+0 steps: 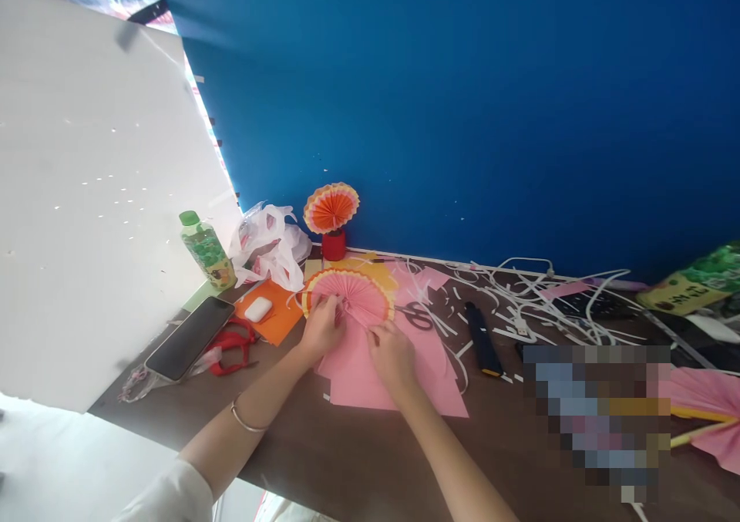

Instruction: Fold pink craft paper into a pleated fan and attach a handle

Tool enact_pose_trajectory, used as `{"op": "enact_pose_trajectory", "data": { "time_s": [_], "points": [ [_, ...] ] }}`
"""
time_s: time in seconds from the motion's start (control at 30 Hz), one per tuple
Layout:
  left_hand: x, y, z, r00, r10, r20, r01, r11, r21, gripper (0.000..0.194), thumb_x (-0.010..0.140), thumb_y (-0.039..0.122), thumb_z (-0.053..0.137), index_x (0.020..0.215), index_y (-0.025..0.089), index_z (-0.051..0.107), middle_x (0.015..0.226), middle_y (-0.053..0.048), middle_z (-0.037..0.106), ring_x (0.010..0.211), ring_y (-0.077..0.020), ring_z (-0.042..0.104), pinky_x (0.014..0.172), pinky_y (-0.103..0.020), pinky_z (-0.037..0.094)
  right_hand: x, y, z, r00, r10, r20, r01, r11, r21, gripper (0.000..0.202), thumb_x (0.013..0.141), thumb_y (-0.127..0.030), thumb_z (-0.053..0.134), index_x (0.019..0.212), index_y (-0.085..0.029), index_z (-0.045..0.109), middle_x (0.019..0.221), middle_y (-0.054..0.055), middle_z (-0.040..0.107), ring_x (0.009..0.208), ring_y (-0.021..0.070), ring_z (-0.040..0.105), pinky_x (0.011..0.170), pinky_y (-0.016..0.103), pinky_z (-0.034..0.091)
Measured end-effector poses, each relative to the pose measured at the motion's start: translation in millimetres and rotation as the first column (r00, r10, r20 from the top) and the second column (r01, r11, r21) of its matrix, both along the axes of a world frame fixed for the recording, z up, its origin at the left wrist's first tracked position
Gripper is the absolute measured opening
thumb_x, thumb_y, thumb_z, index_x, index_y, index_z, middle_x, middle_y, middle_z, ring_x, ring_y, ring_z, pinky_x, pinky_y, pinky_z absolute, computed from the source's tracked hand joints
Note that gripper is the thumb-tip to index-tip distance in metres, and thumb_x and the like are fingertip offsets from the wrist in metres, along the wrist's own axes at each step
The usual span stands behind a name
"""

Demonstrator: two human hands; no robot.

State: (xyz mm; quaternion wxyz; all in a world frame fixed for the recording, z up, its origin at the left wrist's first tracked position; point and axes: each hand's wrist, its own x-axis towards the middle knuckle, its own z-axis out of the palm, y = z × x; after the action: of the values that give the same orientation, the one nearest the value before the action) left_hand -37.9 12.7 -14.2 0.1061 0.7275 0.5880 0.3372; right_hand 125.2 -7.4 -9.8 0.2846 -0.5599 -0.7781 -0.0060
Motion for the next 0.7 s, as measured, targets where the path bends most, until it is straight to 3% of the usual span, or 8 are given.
{"op": "enact_pose_trajectory", "data": {
  "time_s": [0.1,0.27,0.43,0.7],
  "points": [
    [-0.2,0.7,-0.9,1.000,-0.001,-0.003,0.001,1.000,0.010,0.024,0.067,0.001,0.045,0.080,0.021,0.043,0.082,-0.002,0.059,0.088,-0.0187,0.056,0.103,-0.041,0.023,-0.5,2.0,-0.6,0.998,-0.037,0.044,0.038,0.999,-0.018,0.029,0.081,-0.024,0.042,0.069,-0.021,0.068,0.068,0.006,0.059,0.070,0.0202,0.056,0.059,0.028,0.041],
    [-1.6,0.3,3.2,0.999,-0.020,-0.025,0.019,0.999,-0.040,0.026,0.067,0.001,0.045,0.083,0.021,0.046,0.086,-0.003,0.060,0.093,-0.0200,0.055,0.103,-0.043,0.022,6.0,11.9,-2.9,0.998,-0.013,-0.069,0.006,0.995,-0.103,0.027,0.081,-0.025,0.043,0.076,-0.020,0.069,0.077,0.006,0.060,0.068,0.0181,0.057,0.061,0.029,0.043],
    [-4.7,1.6,4.9,0.998,-0.052,-0.031,0.052,0.998,-0.026,0.026,0.065,0.001,0.046,0.082,0.021,0.045,0.087,-0.003,0.060,0.091,-0.0204,0.056,0.100,-0.041,0.026,12.1,19.0,-8.3,0.992,0.050,-0.114,-0.059,0.995,-0.080,0.025,0.081,-0.025,0.045,0.078,-0.022,0.069,0.079,0.005,0.064,0.075,0.0197,0.058,0.066,0.030,0.044],
    [-8.0,1.6,7.6,0.994,-0.078,-0.075,0.080,0.997,0.019,0.023,0.065,0.002,0.047,0.079,0.020,0.046,0.088,-0.004,0.061,0.089,-0.0209,0.055,0.095,-0.038,0.031,9.5,21.1,-9.7,0.997,0.026,-0.070,-0.027,0.999,-0.023,0.022,0.081,-0.025,0.048,0.076,-0.022,0.069,0.075,0.004,0.065,0.075,0.0200,0.058,0.069,0.031,0.042]
  ]
}}
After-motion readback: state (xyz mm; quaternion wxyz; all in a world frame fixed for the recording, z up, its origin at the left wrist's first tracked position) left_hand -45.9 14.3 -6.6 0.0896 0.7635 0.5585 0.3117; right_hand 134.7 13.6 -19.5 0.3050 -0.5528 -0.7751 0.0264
